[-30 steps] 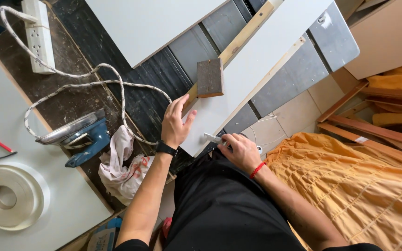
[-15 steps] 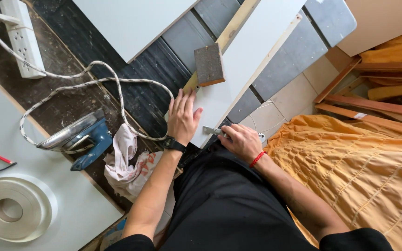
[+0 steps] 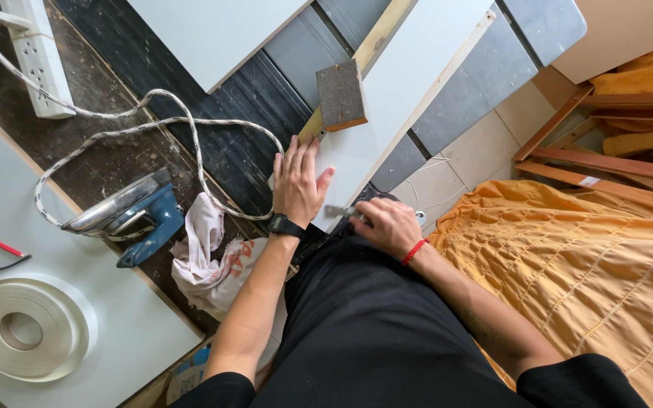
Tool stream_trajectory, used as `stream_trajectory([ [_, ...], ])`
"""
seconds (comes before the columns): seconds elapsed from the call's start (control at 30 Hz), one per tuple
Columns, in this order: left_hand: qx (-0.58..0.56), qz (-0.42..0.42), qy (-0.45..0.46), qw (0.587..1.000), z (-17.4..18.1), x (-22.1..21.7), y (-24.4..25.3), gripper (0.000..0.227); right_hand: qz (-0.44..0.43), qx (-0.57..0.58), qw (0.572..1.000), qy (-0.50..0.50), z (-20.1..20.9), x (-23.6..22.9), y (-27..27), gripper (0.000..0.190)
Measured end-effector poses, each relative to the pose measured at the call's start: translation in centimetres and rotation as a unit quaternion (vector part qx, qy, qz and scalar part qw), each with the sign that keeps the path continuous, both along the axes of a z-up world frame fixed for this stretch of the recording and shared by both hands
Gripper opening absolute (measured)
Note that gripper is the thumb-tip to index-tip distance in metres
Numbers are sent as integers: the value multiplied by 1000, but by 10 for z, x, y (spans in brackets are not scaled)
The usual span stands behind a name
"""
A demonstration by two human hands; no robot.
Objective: Trimming the edges of a laminated board with a utility knife and smoothing them with a sanding block
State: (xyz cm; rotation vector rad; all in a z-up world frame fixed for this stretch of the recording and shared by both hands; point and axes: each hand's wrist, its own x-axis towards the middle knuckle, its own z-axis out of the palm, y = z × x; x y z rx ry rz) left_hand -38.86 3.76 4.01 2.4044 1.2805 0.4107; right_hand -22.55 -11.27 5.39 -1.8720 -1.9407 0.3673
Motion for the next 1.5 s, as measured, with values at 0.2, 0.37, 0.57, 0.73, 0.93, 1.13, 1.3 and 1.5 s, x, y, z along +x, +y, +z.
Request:
stream_trajectory([
  [0.2, -6, -9, 20, 1000, 14, -1, 0, 67, -32, 2, 999, -27, 5, 12, 2, 23],
  [0.37, -12, -15, 22, 1000, 17, 0, 1, 67, -11, 12, 1000, -9, 1, 7, 5, 21],
  [0.57, -6, -11, 24, 1000, 10, 1, 1, 68, -15, 8, 1000, -12, 2, 4, 3, 22],
  [0.73, -1, -11, 26, 1000, 10, 0, 0, 68, -35, 9, 999, -20, 1, 23, 9, 22],
  [0.93, 13, -11, 32, 999, 6, 0, 0, 68, -4, 11, 1000, 8, -1, 30, 14, 17],
  [1.13, 9, -11, 26, 1000, 12, 0, -1, 68, 6, 23, 1000, -15, 2, 33, 16, 20],
  [1.3, 8, -7, 25, 1000, 8, -1, 0, 67, 2, 30, 999, -19, -7, 33, 18, 19],
  [1.5, 14, -3, 25, 1000, 3, -1, -1, 67, -30, 35, 998, -32, -6, 48, 22, 17],
])
